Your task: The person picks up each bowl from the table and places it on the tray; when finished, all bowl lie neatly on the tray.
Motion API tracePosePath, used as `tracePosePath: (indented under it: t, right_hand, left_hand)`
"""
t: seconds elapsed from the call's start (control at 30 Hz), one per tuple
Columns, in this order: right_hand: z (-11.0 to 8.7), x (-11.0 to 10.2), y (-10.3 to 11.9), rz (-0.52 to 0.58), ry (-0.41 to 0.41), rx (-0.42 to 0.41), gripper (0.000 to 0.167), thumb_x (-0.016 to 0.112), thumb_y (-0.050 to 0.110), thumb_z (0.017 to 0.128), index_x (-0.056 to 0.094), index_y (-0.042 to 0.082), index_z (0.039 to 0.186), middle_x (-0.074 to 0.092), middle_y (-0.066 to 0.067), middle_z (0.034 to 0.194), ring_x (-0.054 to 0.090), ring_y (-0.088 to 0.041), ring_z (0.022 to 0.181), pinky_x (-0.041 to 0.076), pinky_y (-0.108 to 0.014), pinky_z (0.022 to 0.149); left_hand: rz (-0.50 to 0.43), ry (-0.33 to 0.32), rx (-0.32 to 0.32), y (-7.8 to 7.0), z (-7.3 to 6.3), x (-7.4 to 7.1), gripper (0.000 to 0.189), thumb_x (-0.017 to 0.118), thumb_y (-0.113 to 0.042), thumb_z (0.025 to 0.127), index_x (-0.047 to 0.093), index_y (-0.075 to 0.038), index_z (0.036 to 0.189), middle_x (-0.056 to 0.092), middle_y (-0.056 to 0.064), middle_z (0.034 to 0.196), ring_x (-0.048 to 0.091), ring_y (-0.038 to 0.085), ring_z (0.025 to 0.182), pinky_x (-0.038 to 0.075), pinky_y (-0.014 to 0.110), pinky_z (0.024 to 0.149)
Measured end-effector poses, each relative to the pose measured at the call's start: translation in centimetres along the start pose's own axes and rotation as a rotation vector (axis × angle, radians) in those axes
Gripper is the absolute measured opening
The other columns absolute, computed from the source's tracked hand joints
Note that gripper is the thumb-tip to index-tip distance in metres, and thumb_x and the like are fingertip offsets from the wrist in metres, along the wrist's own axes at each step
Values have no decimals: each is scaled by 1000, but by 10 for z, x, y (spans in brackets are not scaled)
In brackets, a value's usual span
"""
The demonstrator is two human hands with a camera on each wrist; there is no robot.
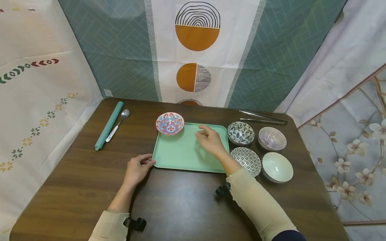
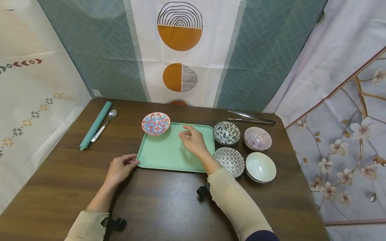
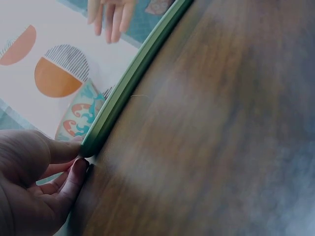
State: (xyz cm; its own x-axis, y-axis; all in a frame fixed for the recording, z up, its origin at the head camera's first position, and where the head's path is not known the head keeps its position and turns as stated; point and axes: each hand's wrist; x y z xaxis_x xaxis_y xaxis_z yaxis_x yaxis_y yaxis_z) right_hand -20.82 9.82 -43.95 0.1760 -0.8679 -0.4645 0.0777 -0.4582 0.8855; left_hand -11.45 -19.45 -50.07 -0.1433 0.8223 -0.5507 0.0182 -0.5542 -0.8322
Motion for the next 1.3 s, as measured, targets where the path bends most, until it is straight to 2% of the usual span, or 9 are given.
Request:
tracePosePath:
  t: [0.2, 0.43, 0.57, 0.63, 0.73, 0.83, 0.9, 1.1, 1.3]
  right_hand:
    - [-20, -19, 5, -31, -17, -56, 42, 63, 24, 102, 58, 6, 139, 70, -14, 123, 67, -30, 114, 53, -44, 95]
    - [-45, -44, 1, -27, -35, -83, 42, 62, 24, 103, 57, 5, 140, 69, -14, 125, 65, -32, 118, 54, -45, 94]
    - [-61, -62, -3, -40, -65, -137, 42, 61, 20, 103, 55, 1, 141, 68, -19, 126, 65, -34, 117, 52, -46, 97]
    - [-69, -71, -6, -55, -99, -175, 41, 61, 18, 103, 56, -1, 140, 68, -20, 125, 65, -34, 116, 52, -44, 97]
    - [-79, -85, -12, -80, -166, -223, 38, 62, 15, 102, 58, -3, 136, 70, -20, 121, 67, -33, 112, 53, -31, 94]
    - [-88, -98, -18, -92, -229, -257, 35, 63, 11, 101, 60, -4, 133, 71, -19, 118, 69, -26, 108, 51, -16, 87]
    - [-94, -107, -21, -85, -263, -275, 34, 63, 9, 101, 60, -4, 132, 71, -21, 118, 68, -17, 105, 50, -12, 84]
    - [-113, -132, -36, -134, -373, -292, 35, 62, 6, 100, 59, -5, 134, 70, -23, 118, 60, 11, 102, 48, -8, 83]
    - [-132, -159, -59, -223, -521, -274, 33, 65, -1, 96, 61, -9, 128, 71, -24, 112, 57, 17, 97, 46, -5, 83]
  left_hand:
    - [-6, -3, -8, -1, 0, -1, 27, 78, -6, 89, 74, 7, 112, 73, 17, 94, 71, 25, 84, 50, 14, 67]
    - [2, 4, -20, 0, 1, 1, 27, 78, -8, 89, 74, 6, 113, 73, 16, 95, 71, 25, 86, 49, 13, 68]
    - [1, 6, -21, 0, 0, 1, 27, 78, -8, 90, 74, 6, 113, 73, 16, 95, 71, 25, 86, 50, 13, 68]
    - [-1, 7, -22, -1, -1, 0, 27, 78, -8, 90, 74, 6, 113, 73, 16, 95, 71, 25, 86, 50, 13, 68]
    - [-4, 8, -22, -1, -1, 0, 27, 78, -8, 90, 74, 6, 113, 73, 16, 95, 71, 26, 86, 50, 13, 67]
    - [-5, 10, -22, -1, 0, -1, 28, 77, -8, 90, 73, 6, 114, 73, 17, 96, 71, 26, 86, 49, 13, 67]
    - [-8, 8, -22, 0, 1, -1, 28, 77, -8, 90, 73, 6, 114, 73, 17, 96, 71, 26, 87, 49, 13, 67]
    - [-7, 10, -26, 1, -1, -2, 28, 77, -9, 90, 73, 6, 114, 74, 17, 97, 72, 26, 87, 50, 13, 68]
    - [-9, 12, -20, 1, 0, -1, 28, 78, -10, 90, 73, 5, 114, 74, 17, 97, 72, 27, 87, 50, 14, 68]
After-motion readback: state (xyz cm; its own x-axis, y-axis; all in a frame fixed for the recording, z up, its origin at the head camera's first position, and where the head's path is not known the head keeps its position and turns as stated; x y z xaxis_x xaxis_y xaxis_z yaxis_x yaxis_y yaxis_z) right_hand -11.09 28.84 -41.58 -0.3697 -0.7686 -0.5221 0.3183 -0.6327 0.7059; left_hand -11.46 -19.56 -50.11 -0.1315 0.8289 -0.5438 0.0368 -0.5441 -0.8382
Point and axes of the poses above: each hand's wrist, its own z-axis towards the middle knuckle, its own x-axis out of the palm, y = z × x
